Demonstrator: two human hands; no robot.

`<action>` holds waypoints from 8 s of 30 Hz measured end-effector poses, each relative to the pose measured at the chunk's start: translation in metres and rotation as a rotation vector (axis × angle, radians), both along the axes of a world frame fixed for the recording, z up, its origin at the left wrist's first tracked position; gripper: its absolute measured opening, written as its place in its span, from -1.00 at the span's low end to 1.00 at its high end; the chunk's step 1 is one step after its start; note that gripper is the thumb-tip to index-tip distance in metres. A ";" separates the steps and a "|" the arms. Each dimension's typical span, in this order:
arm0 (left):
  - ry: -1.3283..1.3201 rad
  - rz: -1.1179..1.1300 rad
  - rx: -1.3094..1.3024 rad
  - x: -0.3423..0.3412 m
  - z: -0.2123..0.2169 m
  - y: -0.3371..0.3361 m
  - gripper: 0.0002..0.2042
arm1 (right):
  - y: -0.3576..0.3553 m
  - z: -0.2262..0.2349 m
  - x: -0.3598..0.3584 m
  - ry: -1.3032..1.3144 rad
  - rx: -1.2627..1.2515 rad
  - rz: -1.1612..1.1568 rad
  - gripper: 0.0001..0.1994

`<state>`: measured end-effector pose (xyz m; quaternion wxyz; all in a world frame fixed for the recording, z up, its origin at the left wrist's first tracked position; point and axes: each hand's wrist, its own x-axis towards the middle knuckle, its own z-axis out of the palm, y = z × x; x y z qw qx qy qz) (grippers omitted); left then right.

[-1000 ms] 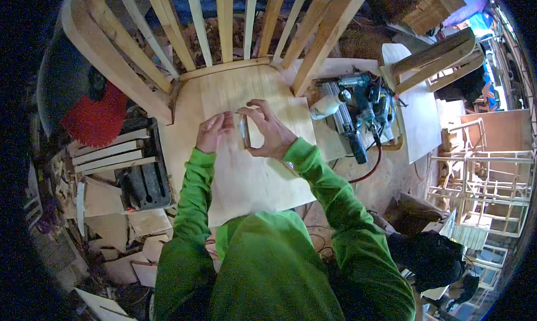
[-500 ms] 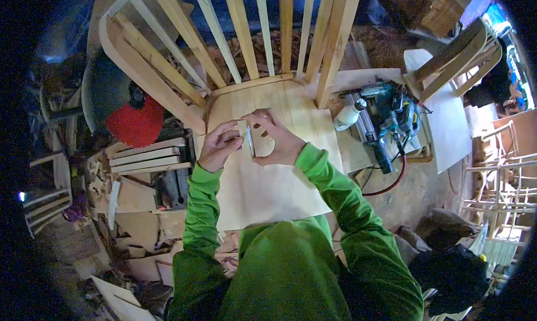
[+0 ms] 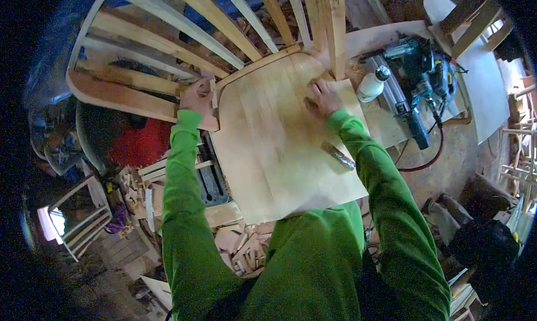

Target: Applying glue and using a pneumatic nail gun to assemble wooden chair components.

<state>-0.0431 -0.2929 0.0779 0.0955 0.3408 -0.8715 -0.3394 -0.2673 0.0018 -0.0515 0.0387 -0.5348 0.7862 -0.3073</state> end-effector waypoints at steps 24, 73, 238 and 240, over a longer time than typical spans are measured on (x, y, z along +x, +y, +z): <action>-0.796 -0.066 -0.336 -0.006 -0.099 -0.066 -0.52 | 0.004 -0.024 -0.001 0.451 0.285 -0.029 -0.54; -0.220 0.110 -0.689 0.007 -0.136 0.029 -0.45 | 0.008 -0.031 -0.010 0.285 0.152 -0.018 -0.50; -0.446 -0.079 -0.780 0.021 -0.148 -0.035 -0.74 | 0.006 -0.010 -0.004 0.281 0.295 -0.051 -0.57; -0.370 0.028 -0.733 0.045 -0.173 -0.063 -0.73 | -0.002 0.000 0.005 0.258 0.270 -0.022 -0.57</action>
